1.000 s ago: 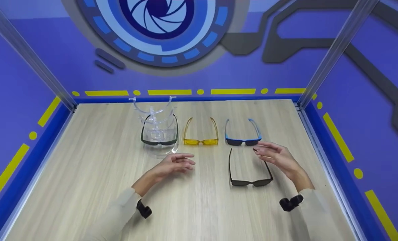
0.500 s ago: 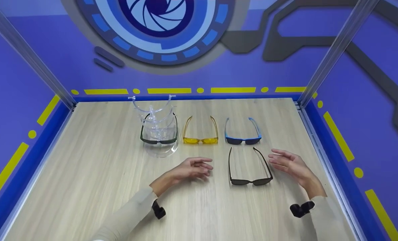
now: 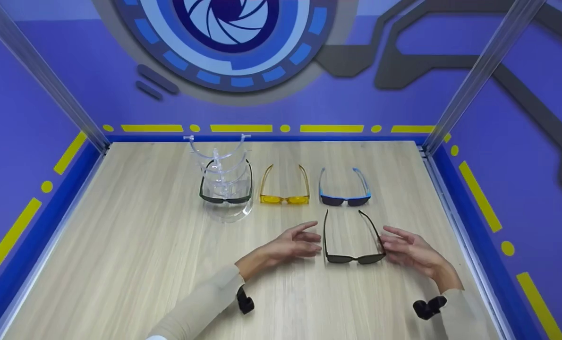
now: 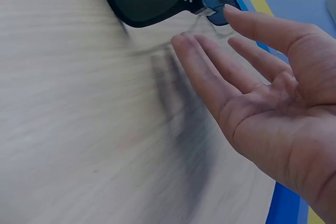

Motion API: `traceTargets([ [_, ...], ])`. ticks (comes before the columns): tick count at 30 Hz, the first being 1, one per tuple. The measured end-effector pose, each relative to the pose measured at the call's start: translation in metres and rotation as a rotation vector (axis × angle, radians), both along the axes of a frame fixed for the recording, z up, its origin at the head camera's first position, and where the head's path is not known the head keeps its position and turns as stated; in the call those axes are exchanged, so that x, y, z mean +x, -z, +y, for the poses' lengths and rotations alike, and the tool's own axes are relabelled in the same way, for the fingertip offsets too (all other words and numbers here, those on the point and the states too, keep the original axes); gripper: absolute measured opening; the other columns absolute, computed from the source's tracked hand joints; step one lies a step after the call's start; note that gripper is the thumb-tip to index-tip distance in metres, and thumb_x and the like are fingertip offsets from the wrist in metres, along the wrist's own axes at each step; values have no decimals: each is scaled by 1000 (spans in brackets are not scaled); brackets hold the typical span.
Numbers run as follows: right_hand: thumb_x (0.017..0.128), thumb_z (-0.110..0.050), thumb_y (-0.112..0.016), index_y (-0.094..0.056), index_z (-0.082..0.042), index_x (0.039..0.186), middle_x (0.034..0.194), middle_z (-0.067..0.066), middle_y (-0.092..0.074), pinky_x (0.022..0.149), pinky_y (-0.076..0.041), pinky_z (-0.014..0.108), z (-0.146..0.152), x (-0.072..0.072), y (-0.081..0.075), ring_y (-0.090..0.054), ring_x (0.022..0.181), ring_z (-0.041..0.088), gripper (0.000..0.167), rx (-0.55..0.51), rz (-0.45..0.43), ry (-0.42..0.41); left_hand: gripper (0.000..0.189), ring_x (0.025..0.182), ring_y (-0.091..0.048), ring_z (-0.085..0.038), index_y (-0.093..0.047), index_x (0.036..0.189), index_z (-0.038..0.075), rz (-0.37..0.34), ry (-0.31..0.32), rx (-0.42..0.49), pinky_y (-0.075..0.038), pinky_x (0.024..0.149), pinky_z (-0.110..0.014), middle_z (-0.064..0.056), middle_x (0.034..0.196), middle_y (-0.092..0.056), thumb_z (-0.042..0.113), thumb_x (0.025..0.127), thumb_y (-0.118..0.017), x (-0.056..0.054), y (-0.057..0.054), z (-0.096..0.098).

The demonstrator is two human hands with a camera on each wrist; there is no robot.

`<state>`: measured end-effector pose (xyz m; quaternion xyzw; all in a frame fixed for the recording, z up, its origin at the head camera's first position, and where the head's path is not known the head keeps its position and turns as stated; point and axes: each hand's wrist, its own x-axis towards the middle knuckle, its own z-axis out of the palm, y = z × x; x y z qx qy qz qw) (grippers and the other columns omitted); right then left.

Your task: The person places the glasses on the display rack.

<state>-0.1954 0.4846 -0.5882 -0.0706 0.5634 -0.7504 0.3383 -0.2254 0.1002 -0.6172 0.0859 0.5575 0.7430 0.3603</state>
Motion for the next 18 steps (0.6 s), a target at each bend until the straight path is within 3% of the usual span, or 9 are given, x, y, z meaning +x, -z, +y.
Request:
traceTargets([
  [4,107,7,-33,-48,-24,151,146,9,-61,111,-51,33,-1,4,3,-58,135,18,56,-8,-19,-11,75,107,-72,-25,-36,158,11,-22,-9,28,-60,98,-41,-19,138,-60,-8,92,-65,5,3,13],
  [10,108,8,-31,-18,-6,163,152,12,-55,113,-49,36,-1,5,6,-54,139,24,59,-13,8,-61,78,99,-73,-24,-35,159,11,-26,-19,47,-61,95,-42,-23,140,-58,-12,90,-63,8,5,21],
  [18,107,10,-29,-16,-6,163,153,11,-54,114,-49,34,1,7,9,-54,138,25,60,-38,38,-95,78,92,-73,-18,-35,159,11,-18,-12,46,-63,92,-38,-26,141,-59,-13,90,-63,7,4,24],
])
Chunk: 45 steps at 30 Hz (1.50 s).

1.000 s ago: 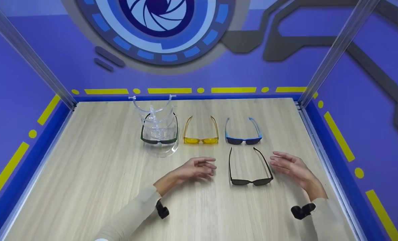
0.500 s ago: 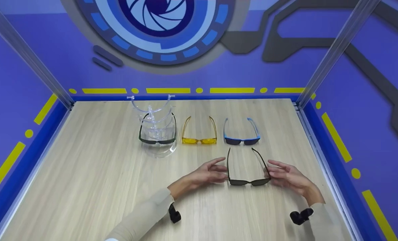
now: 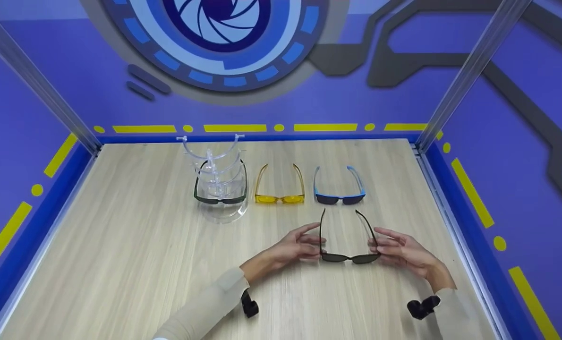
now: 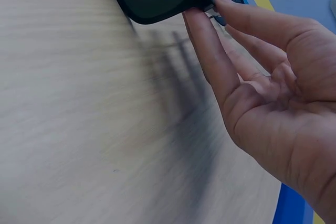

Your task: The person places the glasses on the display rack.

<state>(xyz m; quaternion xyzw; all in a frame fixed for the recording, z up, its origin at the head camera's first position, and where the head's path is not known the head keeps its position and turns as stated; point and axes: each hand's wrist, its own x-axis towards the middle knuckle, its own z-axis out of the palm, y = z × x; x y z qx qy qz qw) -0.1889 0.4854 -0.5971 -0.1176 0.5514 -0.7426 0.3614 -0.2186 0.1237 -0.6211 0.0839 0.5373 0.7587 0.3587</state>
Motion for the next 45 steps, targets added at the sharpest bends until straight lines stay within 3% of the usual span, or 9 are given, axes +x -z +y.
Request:
traceTargets([
  [5,106,12,-28,-17,-6,163,154,11,-53,113,-49,33,-1,1,2,-55,138,24,61,-27,20,-20,78,87,-72,-15,-35,158,9,15,-8,-18,-63,92,-42,-28,138,-61,-13,89,-64,0,-1,0],
  [11,105,14,-29,-12,-1,162,152,16,-54,112,-50,33,-2,3,2,-56,136,27,62,-30,52,-23,75,98,-71,-15,-34,158,5,47,5,-19,-62,94,-40,-29,137,-62,-8,90,-64,1,-3,2],
  [19,105,13,-32,-8,2,161,151,17,-54,112,-50,34,-3,5,0,-55,136,29,62,-18,47,-11,74,117,-69,-36,-34,158,4,65,15,-2,-62,94,-37,-31,138,-60,-10,92,-63,2,-3,0],
  [28,103,17,-26,-21,-7,163,149,14,-57,113,-48,37,-11,7,-5,-54,139,28,64,-138,32,-54,74,103,-74,-19,-35,157,4,47,21,4,-59,99,-42,-31,140,-58,-9,90,-65,2,-8,-6],
  [36,104,15,-30,-21,-9,163,150,11,-57,110,-52,33,-18,8,-10,-56,137,25,64,-115,34,-47,77,105,-75,-25,-32,159,6,46,23,2,-58,100,-47,-30,142,-58,-10,91,-66,3,-15,-17],
  [42,104,17,-26,-21,-10,163,150,11,-56,109,-52,31,-24,8,-11,-56,137,24,65,-200,-2,-61,80,104,-75,-23,-32,159,8,47,27,12,-57,101,-47,-30,144,-56,-11,90,-66,4,-19,-26],
  [45,104,18,-24,-20,-11,163,150,10,-56,108,-52,29,-30,7,-11,-57,137,23,66,-243,-26,-71,79,101,-76,-22,-34,159,8,53,14,10,-60,97,-41,-29,142,-58,-11,90,-67,4,-21,-32],
])
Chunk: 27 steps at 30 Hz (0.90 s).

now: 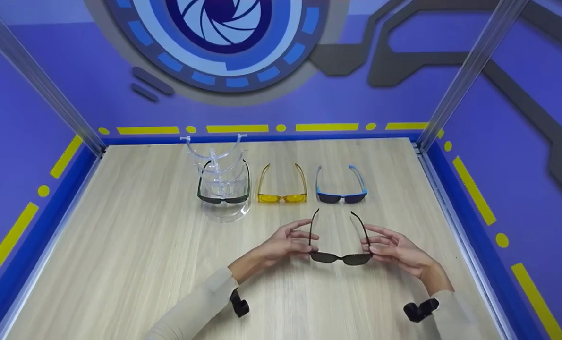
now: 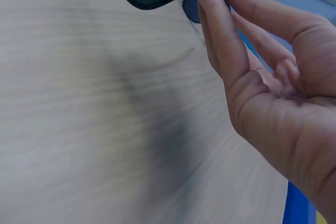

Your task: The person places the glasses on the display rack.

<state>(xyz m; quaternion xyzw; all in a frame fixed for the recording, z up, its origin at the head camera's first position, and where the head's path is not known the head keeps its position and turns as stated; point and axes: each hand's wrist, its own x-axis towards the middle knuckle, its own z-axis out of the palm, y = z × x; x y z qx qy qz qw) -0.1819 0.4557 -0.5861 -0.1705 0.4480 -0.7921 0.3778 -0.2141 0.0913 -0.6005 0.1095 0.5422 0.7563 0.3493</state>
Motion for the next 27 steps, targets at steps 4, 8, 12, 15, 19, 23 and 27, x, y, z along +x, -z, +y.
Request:
traceTargets([
  [4,103,19,-22,-24,-12,163,150,10,-56,108,-52,29,-8,-1,-2,-58,136,22,67,-26,-16,-1,75,101,-76,-26,-41,155,9,4,-38,8,-60,96,-43,-27,134,-64,-12,88,-67,0,-1,-6],
  [8,103,20,-22,-28,-13,162,149,11,-57,106,-53,28,-17,-2,-3,-58,135,22,68,-42,-21,5,73,99,-76,-24,-45,152,11,-7,-57,10,-57,100,-50,-22,127,-68,-13,87,-68,0,-3,-14],
  [12,103,20,-24,-30,-13,161,147,11,-58,105,-54,27,-25,-3,-3,-59,134,22,68,-45,-27,14,74,97,-76,-21,-44,153,11,-11,-60,10,-56,101,-50,-23,127,-68,-13,87,-69,0,-5,-23],
  [15,103,20,-24,-31,-14,161,146,11,-59,104,-55,27,-31,-4,-3,-60,133,22,68,-46,-31,24,76,97,-76,-21,-40,155,8,-6,-60,17,-55,102,-51,-30,132,-63,-13,88,-69,-1,-5,-29],
  [19,103,19,-25,-30,-14,161,144,10,-60,103,-55,27,-39,-5,-4,-63,130,20,67,-29,-27,39,77,97,-76,-20,-36,157,5,1,-62,10,-56,102,-49,-31,134,-61,-12,89,-68,-2,-5,-36],
  [23,103,17,-28,-31,-13,161,142,8,-62,102,-56,26,-46,-6,-5,-64,127,19,65,30,2,66,77,95,-76,-19,-38,156,6,-8,-75,-3,-56,101,-48,-26,129,-66,-11,88,-69,-2,-5,-44],
  [27,104,14,-34,-33,-15,160,140,6,-63,100,-57,25,-54,-5,-7,-65,126,18,63,88,15,96,78,94,-76,-18,-38,156,6,-12,-81,-4,-56,101,-50,-26,130,-65,-12,88,-69,-2,-6,-51],
])
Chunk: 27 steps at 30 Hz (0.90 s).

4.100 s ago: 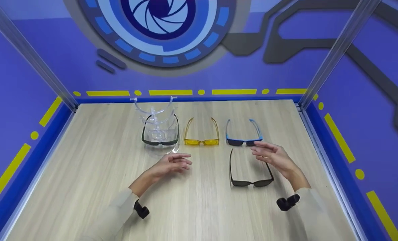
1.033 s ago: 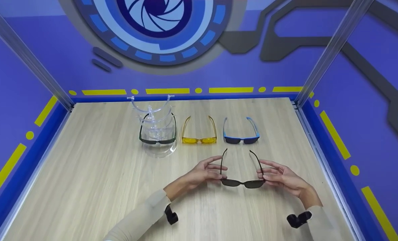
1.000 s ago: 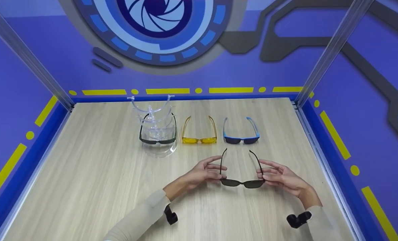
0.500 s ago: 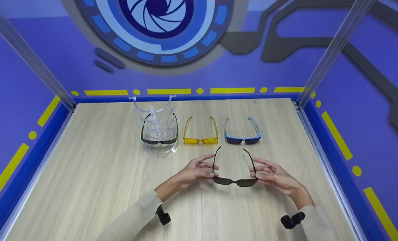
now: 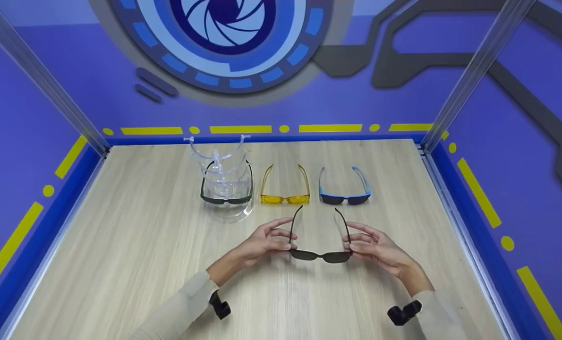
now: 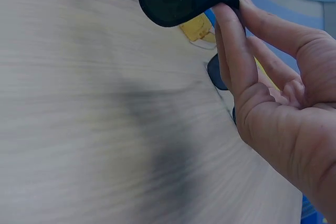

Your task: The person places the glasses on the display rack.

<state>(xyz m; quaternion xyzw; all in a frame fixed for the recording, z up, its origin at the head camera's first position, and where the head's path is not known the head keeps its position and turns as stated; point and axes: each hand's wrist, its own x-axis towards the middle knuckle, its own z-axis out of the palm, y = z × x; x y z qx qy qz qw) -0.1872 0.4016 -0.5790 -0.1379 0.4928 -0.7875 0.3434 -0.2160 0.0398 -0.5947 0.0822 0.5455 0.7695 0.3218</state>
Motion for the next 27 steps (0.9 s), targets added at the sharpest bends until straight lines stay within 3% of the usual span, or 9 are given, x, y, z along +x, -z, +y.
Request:
traceTargets([
  [8,103,11,-43,-35,-16,159,136,6,-65,100,-58,28,-20,0,-2,-67,123,18,63,93,-12,60,78,93,-76,-18,-39,156,8,5,-15,0,-62,92,-40,-20,124,-69,-12,87,-69,1,1,-19],
  [14,102,7,-50,-32,-14,160,136,6,-66,103,-57,32,-36,-1,-4,-67,123,18,64,169,-27,97,79,93,-76,-18,-38,157,9,11,-22,0,-64,87,-35,-22,126,-68,-12,87,-69,1,-1,-35],
  [27,100,9,-52,-22,-3,161,142,11,-62,107,-54,33,-64,-9,-3,-66,126,22,69,192,25,58,81,91,-76,-18,-37,157,7,25,-52,-20,-64,86,-34,-18,120,-69,-12,86,-70,3,-2,-66],
])
